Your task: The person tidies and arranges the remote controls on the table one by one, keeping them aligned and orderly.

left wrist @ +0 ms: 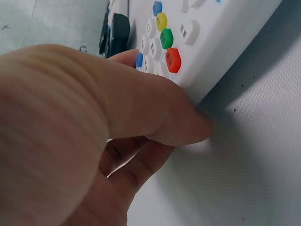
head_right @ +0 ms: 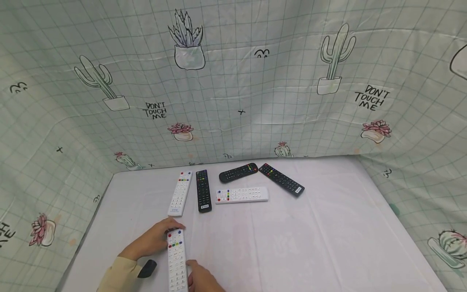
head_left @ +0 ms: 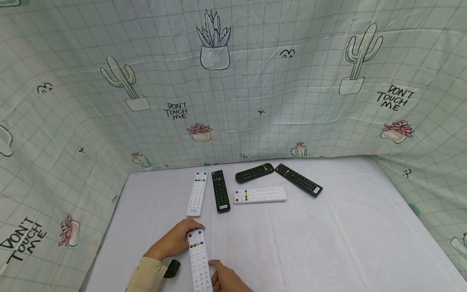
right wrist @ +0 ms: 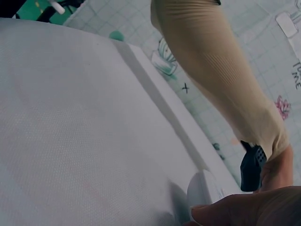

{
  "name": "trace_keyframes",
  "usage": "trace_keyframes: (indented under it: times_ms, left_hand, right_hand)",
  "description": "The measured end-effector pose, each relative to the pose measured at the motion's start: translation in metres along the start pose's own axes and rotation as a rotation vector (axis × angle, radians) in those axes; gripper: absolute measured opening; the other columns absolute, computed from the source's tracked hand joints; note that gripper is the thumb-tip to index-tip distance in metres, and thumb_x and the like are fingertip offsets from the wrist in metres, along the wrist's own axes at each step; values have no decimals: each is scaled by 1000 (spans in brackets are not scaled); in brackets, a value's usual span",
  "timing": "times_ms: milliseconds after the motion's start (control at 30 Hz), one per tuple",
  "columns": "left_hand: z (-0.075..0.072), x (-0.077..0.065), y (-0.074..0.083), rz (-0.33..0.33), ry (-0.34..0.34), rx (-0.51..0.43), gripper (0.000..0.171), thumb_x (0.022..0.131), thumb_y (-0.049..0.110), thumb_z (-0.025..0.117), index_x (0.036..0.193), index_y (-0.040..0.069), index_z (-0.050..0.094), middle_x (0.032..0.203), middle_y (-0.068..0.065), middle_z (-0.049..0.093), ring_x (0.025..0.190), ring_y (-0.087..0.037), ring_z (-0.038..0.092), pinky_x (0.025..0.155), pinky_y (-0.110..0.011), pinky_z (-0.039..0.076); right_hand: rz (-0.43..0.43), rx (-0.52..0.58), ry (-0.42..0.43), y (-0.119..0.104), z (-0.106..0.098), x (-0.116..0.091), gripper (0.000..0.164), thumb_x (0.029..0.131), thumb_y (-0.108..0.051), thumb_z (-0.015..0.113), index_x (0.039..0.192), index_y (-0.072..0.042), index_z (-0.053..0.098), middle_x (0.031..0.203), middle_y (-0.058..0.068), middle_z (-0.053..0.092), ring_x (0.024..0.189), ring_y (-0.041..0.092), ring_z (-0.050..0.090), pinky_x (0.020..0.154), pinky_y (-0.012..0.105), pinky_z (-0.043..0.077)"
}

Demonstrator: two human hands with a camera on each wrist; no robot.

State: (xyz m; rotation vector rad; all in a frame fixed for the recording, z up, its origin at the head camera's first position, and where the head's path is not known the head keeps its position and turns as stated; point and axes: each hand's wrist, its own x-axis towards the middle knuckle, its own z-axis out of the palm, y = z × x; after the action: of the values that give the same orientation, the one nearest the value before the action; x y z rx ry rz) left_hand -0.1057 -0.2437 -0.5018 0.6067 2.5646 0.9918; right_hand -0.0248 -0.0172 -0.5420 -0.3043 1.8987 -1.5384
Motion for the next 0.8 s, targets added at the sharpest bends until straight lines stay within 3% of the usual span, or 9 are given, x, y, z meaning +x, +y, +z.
trace_keyframes:
  times_ms: [267,467,800]
  left_hand:
    - [-3,2,-5,-4,-4,41,52,82,-23,72,128,0,70,135,-21,62,128,-42,58,99,-38,56]
    - [-6,7,-6,29,0,62,53,81,-24,70,128,1,71,130,-16,65,128,-42,58,102,-41,54]
    - [-2,9,-6,5,-4,28,57,79,-29,64,127,1,71,136,-20,62,138,-49,50,110,-59,47]
  right_hand:
    - [59,23,17,-6,5,3,79,76,15,84,146,8,49,89,5,59,75,15,60,68,26,55]
    - [55,45,27,-11,8,6,85,74,19,82,150,10,44,90,6,59,75,17,62,67,27,56]
    - [78,54,35,-8,19,11,92,73,19,84,152,14,39,89,7,58,72,18,63,64,28,56]
